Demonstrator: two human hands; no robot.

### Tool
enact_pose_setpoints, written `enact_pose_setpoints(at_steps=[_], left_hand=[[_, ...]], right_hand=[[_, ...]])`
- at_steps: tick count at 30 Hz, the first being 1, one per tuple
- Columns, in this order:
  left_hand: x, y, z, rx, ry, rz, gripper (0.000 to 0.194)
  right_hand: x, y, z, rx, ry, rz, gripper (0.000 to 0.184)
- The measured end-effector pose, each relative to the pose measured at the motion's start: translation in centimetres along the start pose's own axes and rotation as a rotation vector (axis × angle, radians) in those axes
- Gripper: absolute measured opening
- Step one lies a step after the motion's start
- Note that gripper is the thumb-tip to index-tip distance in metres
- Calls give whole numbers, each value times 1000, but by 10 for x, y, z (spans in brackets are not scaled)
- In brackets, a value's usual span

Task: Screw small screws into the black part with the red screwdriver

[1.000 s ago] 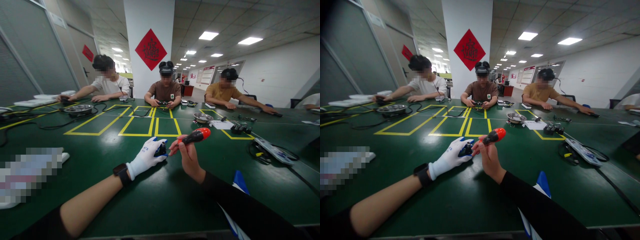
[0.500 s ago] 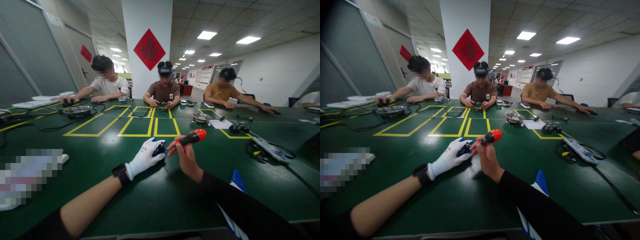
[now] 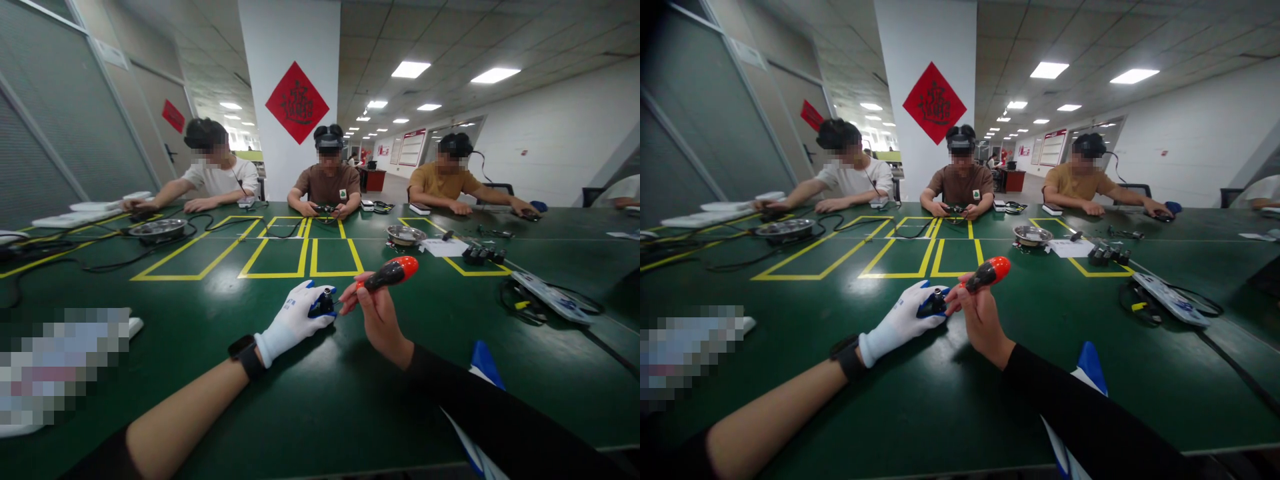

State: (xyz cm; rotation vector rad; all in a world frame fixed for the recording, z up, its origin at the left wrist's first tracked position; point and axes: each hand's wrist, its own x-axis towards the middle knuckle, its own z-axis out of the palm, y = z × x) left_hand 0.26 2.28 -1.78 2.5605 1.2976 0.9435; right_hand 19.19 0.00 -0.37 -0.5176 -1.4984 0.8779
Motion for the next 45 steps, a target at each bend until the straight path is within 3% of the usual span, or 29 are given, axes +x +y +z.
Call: enact_pose_setpoints(at_steps=[7,15,20,30,32,36,38,45], left_hand=[[1,6,-4,10,8,23,48],[-1,-3,3,36,12,8,48],[-2,2,0,42,14,-27,47],[5,5,-7,74,19,63,34],[6,4,-8,118,1,80,40],[10,3,-9,193,1,104,72],[10,3,-9,193,17,100,77],[5,10,-9,148,46,72,52]], right_hand=[[0,-2,-1,-46,-42,-14,17],[-4,1,-5,-91,-118,-29,18],[-3,0,-6,-112,-109,-36,19],[-1,-1,-4,-90,-72,-38,17],[-1,-1,-4,-87,-67,-38,17],[-1,0,-3,-100,-52,-39,18],[-1,1,-3,-93,-53,-41,18],[1,2,-4,-23,-27,-5,22]])
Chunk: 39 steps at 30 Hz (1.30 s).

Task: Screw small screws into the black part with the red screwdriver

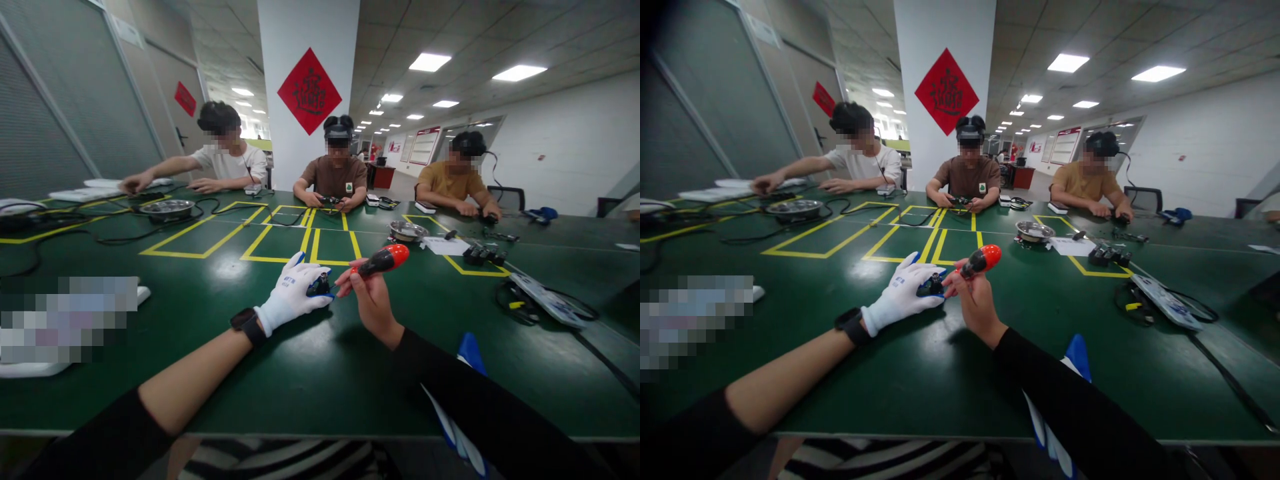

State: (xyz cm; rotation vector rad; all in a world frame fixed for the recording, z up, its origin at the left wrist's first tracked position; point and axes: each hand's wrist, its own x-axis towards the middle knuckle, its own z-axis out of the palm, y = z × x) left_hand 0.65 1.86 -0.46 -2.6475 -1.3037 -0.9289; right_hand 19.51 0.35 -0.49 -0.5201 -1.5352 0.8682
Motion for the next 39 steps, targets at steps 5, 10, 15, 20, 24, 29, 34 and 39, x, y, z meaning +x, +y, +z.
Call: enact_pose_setpoints(at_steps=[5,10,15,20,24,29,34,39], left_hand=[[-3,-1,4,-35,9,-45,40],[-4,-4,10,-83,-6,-49,44],[-3,-4,11,-120,-23,-40,44],[-2,-1,9,-150,-28,-33,42],[-1,2,8,-137,-46,-50,33],[0,-3,14,-151,-30,-88,30],[2,-5,18,-212,-60,-114,26],[1,3,10,-221,-69,-145,25]], right_hand=[[1,1,0,30,15,8,22],[1,-1,1,43,14,8,20],[0,-4,1,14,-17,-22,19],[-1,-3,0,-29,-31,-44,17],[-1,-1,0,-13,-31,-43,17],[-1,0,1,24,-14,-27,19],[3,-6,4,186,-16,53,25],[3,-13,6,256,-33,97,30]])
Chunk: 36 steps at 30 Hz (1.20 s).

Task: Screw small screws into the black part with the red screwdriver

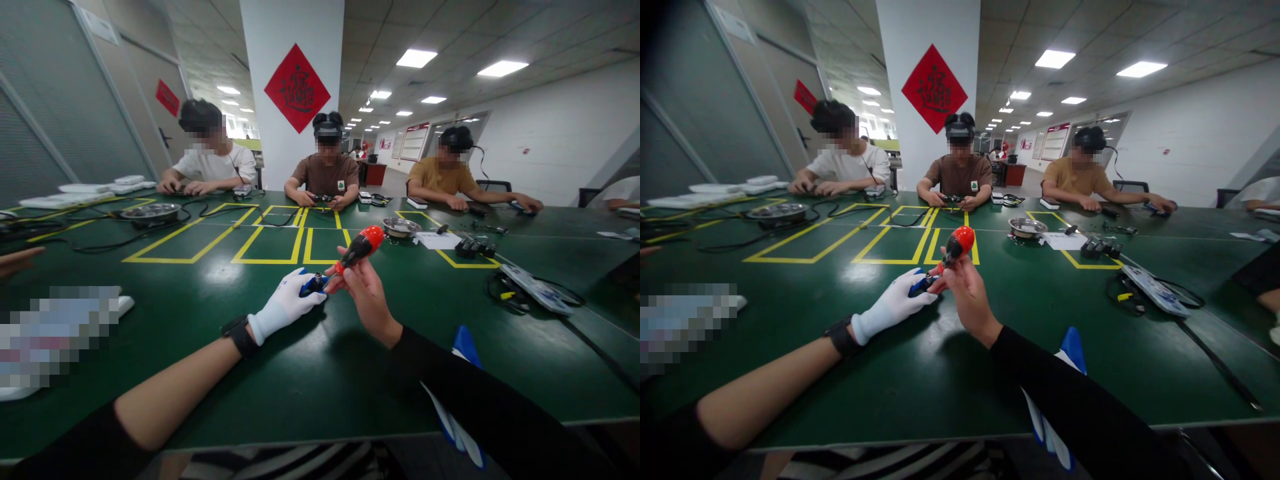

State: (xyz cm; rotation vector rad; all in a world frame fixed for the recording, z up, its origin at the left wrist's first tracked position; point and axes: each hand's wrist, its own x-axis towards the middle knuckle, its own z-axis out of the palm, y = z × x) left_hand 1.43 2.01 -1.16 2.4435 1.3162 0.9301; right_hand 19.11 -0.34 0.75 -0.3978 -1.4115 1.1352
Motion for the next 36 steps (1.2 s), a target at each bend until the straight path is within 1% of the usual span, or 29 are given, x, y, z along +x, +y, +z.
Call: enact_pose_setpoints(at_steps=[3,7,13,15,17,21,27,30,33,36], left_hand=[[-1,0,-1,9,-5,-1,25],[-1,-6,2,28,-1,-17,27],[-2,-10,5,80,31,-33,33],[-2,-11,5,79,31,-34,33],[-2,-12,6,74,25,-31,33],[-1,-14,6,62,9,-15,33],[-2,-14,5,68,20,-21,37],[-4,-12,5,85,28,-42,38],[-5,-11,5,94,38,-52,38],[-5,-12,5,89,38,-48,39]], right_hand=[[0,0,0,-16,22,-7,28],[1,-2,1,-44,71,-25,22],[-1,-4,5,-54,146,-9,30],[-3,-2,5,-35,141,-24,32],[-4,0,5,-21,110,-42,33],[-4,1,3,-29,51,-47,27],[0,2,3,-59,122,-5,27],[0,3,4,-38,153,-16,23],[-1,3,5,-29,182,-23,25],[-2,2,5,-3,174,-3,25]])
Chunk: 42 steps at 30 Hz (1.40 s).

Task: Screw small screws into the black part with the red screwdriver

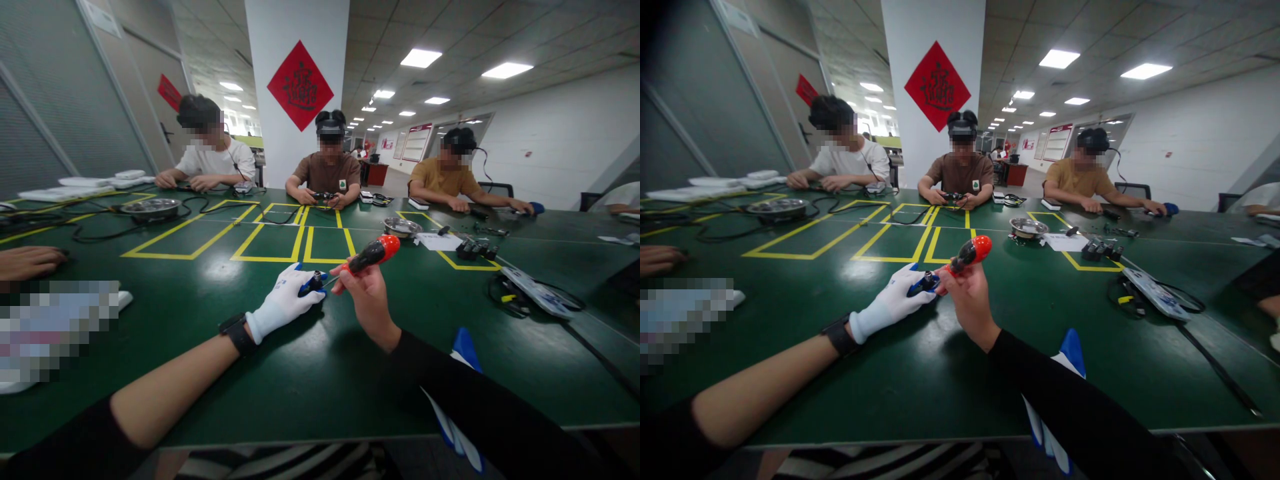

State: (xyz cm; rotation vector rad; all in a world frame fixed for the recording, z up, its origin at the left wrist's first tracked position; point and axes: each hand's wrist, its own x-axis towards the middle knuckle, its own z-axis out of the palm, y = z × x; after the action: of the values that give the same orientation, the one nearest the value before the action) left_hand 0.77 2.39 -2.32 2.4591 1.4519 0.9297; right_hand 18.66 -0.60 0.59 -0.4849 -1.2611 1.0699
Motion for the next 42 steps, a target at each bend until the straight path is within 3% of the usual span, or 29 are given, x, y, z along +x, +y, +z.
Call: enact_pose_setpoints(at_steps=[8,16,25,42], left_hand=[[1,0,0,-17,-10,14,38],[-1,3,-2,-12,-8,-15,39],[1,-5,1,-17,-22,-13,38],[0,0,-1,-7,-17,-36,35]], right_hand=[[-3,-1,0,-52,-65,-2,35],[0,-4,0,-124,-44,-24,13],[-1,-3,-1,75,-102,62,29],[-2,-1,-2,-56,-80,9,33]])
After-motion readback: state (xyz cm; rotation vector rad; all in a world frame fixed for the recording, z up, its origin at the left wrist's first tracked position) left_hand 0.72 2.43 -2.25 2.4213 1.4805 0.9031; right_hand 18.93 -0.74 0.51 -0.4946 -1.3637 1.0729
